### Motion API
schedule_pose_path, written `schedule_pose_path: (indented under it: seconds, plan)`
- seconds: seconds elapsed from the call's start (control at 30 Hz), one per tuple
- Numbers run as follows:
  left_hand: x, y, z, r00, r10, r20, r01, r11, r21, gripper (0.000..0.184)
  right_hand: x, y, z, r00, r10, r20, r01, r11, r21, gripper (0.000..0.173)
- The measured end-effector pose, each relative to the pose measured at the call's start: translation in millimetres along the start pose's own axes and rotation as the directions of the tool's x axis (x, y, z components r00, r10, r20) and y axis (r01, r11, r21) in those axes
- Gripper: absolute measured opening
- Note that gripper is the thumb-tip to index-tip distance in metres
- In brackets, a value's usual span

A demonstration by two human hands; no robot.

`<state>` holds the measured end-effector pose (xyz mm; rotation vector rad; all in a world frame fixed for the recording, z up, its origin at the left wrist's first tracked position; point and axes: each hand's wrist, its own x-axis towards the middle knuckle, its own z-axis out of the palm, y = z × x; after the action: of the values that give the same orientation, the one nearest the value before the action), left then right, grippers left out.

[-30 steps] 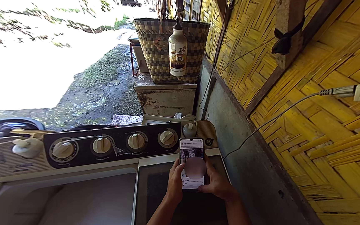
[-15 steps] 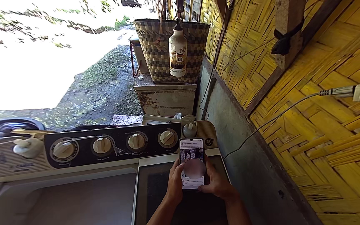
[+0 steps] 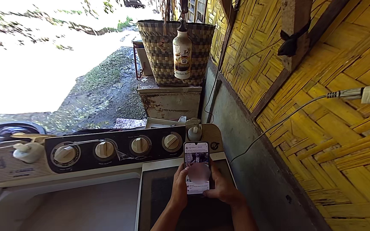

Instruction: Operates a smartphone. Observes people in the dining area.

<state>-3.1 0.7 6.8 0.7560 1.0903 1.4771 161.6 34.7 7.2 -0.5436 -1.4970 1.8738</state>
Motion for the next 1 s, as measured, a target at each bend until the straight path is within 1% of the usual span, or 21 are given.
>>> schedule_pose_path:
  seconds: [0.23,0.4,0.63,0.9,1.0]
  plan:
    - [0.4,-1.2,-0.5,1.0,0.006,0.003,-0.006,1.0,-0.005,0.04,0.2,-2.3,1.7,1.0,0.006,-0.012,-0.006,1.0,-0.022,0.125]
    - [0.0,-0.5,-0.4,1.0,-0.001,0.001,0.001,1.0,-0.002,0.041,0.7,-0.9,0.5,1.0,-0.005,0.005,0.005,1.0,0.002,0.126]
    - [-0.2,-0.4,-0.5,1.0,0.007,0.005,-0.007,1.0,0.002,0.04,0.5,-0.7,0.7,1.0,0.015,-0.004,-0.015,1.0,0.003,0.125]
    - [-0.7,0.0,-0.5,1.0,0.005,0.006,-0.005,1.0,0.008,0.043,0.0,-1.7,1.9,0.999,0.028,-0.025,-0.027,1.0,0.009,0.127]
    - [-0.4,-0.6,-0.5,1.0,0.014,0.01,-0.014,1.0,-0.005,0.041,0.1,-0.9,1.2,1.0,0.012,-0.019,-0.012,1.0,-0.002,0.127]
